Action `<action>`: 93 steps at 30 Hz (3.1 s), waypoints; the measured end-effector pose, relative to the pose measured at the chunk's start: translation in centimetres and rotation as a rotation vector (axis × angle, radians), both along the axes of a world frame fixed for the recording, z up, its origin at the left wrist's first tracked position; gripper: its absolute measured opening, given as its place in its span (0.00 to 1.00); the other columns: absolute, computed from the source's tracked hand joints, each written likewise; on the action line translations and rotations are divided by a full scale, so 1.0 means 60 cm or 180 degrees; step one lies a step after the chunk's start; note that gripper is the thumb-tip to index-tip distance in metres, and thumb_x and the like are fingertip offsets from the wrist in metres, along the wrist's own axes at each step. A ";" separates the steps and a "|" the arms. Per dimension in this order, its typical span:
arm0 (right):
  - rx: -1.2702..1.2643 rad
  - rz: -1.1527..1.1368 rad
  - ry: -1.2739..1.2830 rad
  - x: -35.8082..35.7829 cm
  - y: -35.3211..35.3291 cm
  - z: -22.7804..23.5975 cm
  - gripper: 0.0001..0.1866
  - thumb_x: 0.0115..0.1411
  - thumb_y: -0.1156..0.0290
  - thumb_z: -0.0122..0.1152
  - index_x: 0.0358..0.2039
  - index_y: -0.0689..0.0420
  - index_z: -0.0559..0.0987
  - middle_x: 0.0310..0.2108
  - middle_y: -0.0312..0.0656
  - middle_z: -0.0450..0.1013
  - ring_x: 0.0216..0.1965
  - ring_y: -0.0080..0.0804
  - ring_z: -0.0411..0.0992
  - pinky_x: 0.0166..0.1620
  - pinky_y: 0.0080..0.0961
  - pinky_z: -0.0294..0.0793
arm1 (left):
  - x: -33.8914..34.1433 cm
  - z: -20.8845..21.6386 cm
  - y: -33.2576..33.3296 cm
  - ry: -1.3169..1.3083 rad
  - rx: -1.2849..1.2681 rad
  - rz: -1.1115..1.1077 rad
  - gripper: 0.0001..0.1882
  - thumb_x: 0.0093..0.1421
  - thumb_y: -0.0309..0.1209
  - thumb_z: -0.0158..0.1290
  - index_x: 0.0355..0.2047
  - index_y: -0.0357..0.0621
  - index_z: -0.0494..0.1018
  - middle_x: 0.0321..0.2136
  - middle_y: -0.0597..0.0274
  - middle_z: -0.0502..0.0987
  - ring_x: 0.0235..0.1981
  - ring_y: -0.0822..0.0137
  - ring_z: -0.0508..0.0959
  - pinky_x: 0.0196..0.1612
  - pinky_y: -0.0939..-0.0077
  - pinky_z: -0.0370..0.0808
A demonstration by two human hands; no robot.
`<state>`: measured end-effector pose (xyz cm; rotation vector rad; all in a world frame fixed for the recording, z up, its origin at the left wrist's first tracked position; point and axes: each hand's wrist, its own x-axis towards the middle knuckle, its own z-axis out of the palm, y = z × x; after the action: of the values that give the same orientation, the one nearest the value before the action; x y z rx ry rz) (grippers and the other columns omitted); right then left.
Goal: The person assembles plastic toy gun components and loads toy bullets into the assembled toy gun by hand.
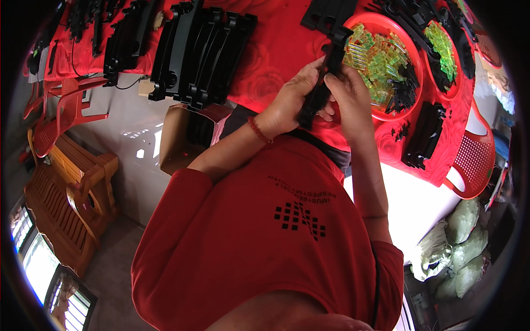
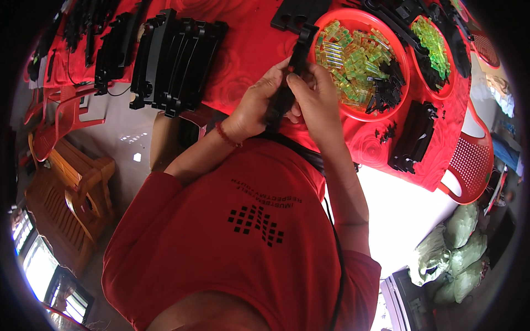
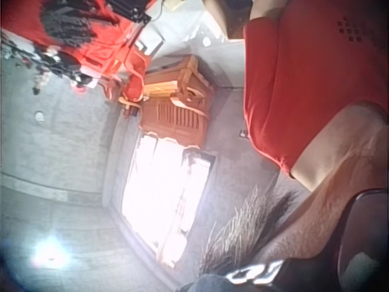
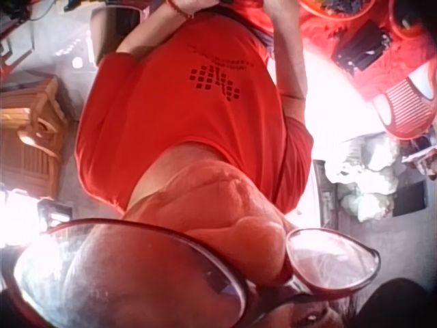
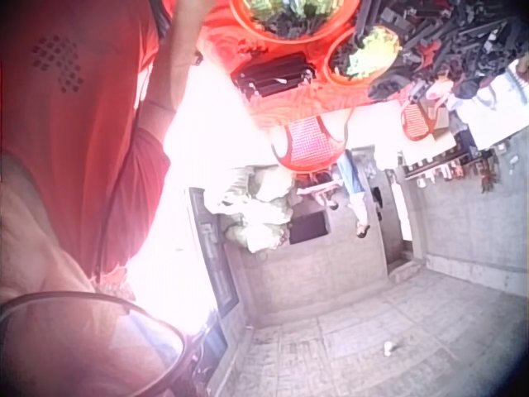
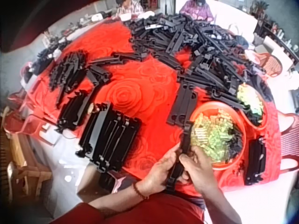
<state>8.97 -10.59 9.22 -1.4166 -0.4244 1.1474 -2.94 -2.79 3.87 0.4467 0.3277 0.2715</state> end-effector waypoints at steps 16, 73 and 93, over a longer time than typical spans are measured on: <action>-0.0228 -0.0206 -0.0968 -0.022 -0.003 -0.023 0.07 0.65 0.74 0.55 0.41 0.60 0.69 0.28 0.36 0.68 0.22 0.19 0.70 0.20 0.20 0.70 | -0.005 0.004 -0.038 0.0272 0.0860 0.0483 0.25 0.74 0.39 0.38 0.69 0.49 0.55 0.42 0.69 0.75 0.32 0.80 0.74 0.34 0.83 0.74; -0.0637 -0.1162 -0.1778 0.086 -0.135 -0.032 0.05 0.63 0.76 0.59 0.40 0.62 0.77 0.30 0.34 0.74 0.30 0.14 0.71 0.30 0.16 0.71 | -0.008 0.027 0.001 0.1464 0.1882 0.0377 0.26 0.58 0.29 0.64 0.52 0.36 0.62 0.36 0.63 0.70 0.32 0.74 0.75 0.29 0.80 0.77; -0.1150 0.0268 -0.5544 0.192 -0.099 -0.041 0.10 0.55 0.79 0.56 0.38 0.56 0.79 0.39 0.45 0.71 0.39 0.45 0.74 0.44 0.38 0.75 | -0.013 0.005 0.000 0.1729 0.2345 0.0240 0.26 0.55 0.27 0.65 0.50 0.38 0.65 0.29 0.70 0.70 0.23 0.81 0.69 0.25 0.85 0.69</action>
<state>20.49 -16.52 6.78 -2.4702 -1.4912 -0.2984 -3.75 -2.76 4.14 1.2445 0.7817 0.3394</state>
